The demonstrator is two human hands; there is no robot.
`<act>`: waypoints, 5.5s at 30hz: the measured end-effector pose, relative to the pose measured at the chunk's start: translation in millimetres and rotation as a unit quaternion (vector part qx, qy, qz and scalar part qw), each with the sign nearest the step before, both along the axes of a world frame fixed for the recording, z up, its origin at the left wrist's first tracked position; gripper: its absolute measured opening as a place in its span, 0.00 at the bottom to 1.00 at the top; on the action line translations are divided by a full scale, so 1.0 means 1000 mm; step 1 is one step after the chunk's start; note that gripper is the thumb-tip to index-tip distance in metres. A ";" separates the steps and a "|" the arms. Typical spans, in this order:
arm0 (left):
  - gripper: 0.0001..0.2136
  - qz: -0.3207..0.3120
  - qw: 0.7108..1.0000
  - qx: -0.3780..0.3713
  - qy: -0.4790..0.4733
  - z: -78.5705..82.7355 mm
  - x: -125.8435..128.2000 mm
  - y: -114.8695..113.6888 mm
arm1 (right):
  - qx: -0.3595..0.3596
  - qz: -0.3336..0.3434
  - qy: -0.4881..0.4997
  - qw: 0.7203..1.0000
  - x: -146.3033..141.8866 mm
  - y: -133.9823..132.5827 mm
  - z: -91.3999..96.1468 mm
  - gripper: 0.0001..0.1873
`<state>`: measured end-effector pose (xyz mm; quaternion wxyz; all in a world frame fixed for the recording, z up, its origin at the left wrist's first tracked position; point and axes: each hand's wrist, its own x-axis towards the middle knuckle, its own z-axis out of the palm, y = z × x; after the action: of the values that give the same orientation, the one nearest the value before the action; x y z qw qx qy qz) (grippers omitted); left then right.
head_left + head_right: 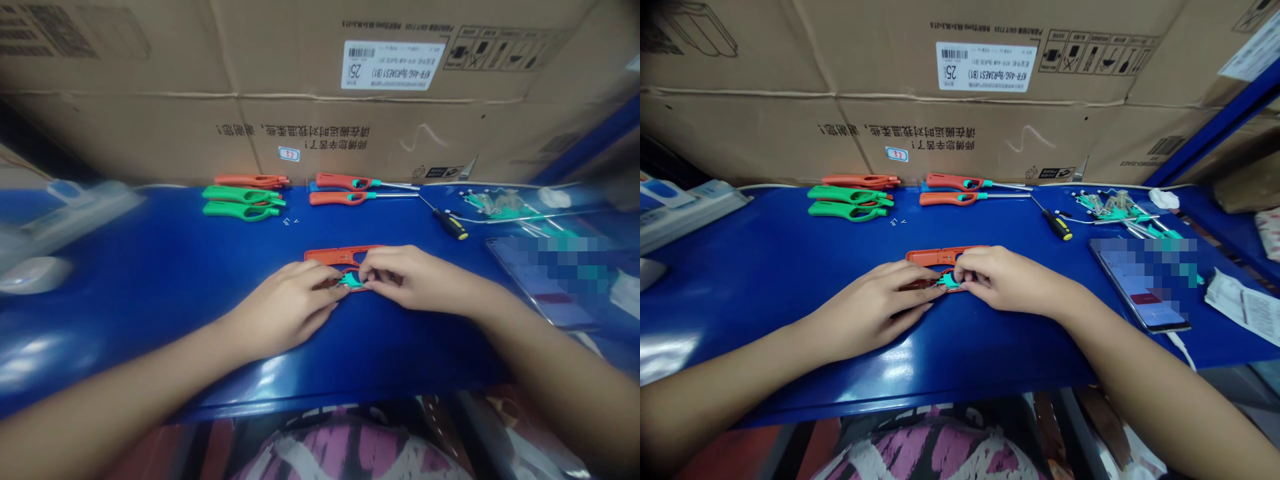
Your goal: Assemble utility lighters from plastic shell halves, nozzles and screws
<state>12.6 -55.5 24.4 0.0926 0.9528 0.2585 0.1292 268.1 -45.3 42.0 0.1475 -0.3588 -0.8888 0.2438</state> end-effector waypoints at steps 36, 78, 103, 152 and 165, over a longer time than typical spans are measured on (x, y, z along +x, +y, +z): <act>0.15 0.073 0.996 0.031 0.039 0.020 -0.016 0.011 | -0.018 -0.078 0.061 0.995 -0.004 0.005 -0.008 0.17; 0.09 0.111 0.990 0.018 0.088 0.018 -0.011 0.006 | 0.025 -0.037 0.007 0.999 -0.009 -0.002 -0.016 0.15; 0.14 0.093 0.992 0.086 0.022 0.006 -0.010 0.016 | 0.189 -0.080 -0.018 0.979 -0.004 0.004 -0.010 0.09; 0.17 0.034 0.995 -0.091 -0.027 0.007 -0.015 0.025 | 0.169 0.003 -0.100 0.981 0.007 0.005 -0.001 0.10; 0.16 0.064 0.997 -0.020 0.025 0.005 -0.011 0.017 | 0.219 -0.005 -0.135 0.966 0.000 0.004 -0.006 0.14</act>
<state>2.0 -38.6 29.1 0.0965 0.9353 0.3236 0.1059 267.6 -41.6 35.7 0.1025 -0.3515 -0.9305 -0.0079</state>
